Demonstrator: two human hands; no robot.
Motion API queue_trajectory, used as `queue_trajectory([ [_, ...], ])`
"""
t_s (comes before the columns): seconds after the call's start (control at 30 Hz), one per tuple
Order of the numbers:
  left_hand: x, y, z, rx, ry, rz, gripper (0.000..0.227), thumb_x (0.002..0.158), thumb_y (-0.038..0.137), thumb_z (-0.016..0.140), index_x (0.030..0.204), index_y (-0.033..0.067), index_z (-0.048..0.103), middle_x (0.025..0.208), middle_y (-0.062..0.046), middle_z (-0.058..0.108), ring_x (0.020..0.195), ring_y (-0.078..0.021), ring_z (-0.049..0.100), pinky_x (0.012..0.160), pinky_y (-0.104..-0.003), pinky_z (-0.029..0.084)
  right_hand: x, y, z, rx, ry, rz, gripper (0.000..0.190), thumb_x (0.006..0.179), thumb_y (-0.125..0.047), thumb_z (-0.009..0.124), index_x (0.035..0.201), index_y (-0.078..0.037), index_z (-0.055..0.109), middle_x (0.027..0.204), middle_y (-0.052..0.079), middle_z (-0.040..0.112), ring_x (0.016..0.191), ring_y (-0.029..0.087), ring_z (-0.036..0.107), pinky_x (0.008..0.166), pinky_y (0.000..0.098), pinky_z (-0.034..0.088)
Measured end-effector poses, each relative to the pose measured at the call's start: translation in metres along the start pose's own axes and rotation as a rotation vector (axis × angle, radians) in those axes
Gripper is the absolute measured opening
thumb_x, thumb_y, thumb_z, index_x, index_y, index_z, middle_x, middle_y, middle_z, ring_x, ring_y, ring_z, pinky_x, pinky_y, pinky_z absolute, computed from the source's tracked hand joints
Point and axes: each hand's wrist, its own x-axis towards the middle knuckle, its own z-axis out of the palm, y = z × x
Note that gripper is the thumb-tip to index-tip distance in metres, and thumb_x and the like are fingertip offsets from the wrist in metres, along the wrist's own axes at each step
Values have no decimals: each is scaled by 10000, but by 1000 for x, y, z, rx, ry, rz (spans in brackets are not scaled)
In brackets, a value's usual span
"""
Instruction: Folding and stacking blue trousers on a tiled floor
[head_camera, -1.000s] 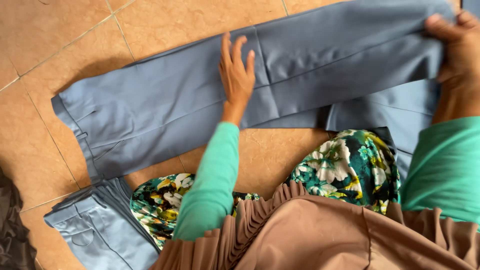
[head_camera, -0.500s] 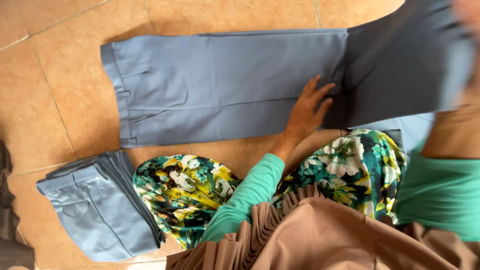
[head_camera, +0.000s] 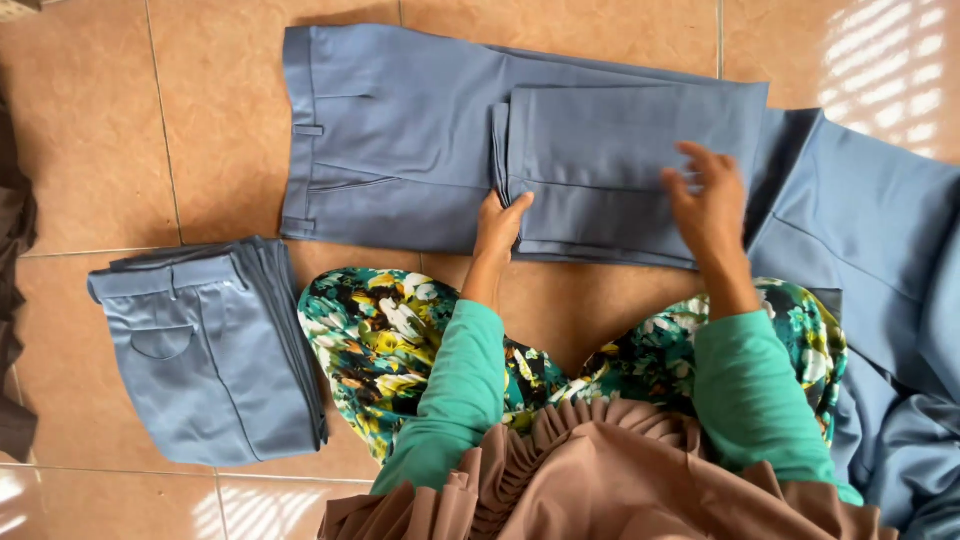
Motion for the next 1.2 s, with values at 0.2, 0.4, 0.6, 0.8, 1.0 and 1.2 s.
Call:
queue_trajectory([
  [0.2,-26,26,-37,235,51,238,655,896,104,723,1510,201,518,1368,-277,629,1334,-398,581,1134,-472,480,-28,65,-25,-360,9,364,709,922,-348,830,1521,-123,523,1272,172,515,1162,427,577,900,665,518],
  [0.4,-61,89,-51,-4,-95,432,584,959,7,641,1495,226,563,1446,-256,590,1359,-434,525,1136,-490,467,-29,94,-16,294,114,447,615,942,-101,813,1489,-33,538,1167,285,676,1127,396,660,885,504,527],
  [0.6,2,8,-30,182,68,505,744,855,-27,650,1533,168,416,1329,-145,601,1120,-338,691,1055,-421,519,-34,81,-35,-16,43,627,585,791,-196,798,1361,-184,670,1063,50,725,929,180,670,853,304,549],
  [0.8,-87,35,-38,698,313,598,599,904,-46,630,1432,227,551,1297,-109,461,952,-355,545,792,-513,524,-43,16,-49,261,-57,754,684,793,-189,817,1431,-135,577,1226,71,679,1050,193,647,892,304,571],
  [1.0,-93,4,-30,612,108,609,527,905,36,598,1422,137,586,1200,-149,522,1017,-386,544,940,-490,493,-65,-58,-92,1133,87,703,400,829,-125,765,1210,-205,671,1012,-68,758,865,94,727,800,278,629],
  [1.2,-110,-35,49,324,-495,626,759,862,99,591,1591,153,386,1360,-232,514,1250,-390,546,1154,-395,391,-78,-175,-132,1060,147,402,474,865,-140,726,1336,-133,675,1042,-24,772,801,77,745,704,213,662],
])
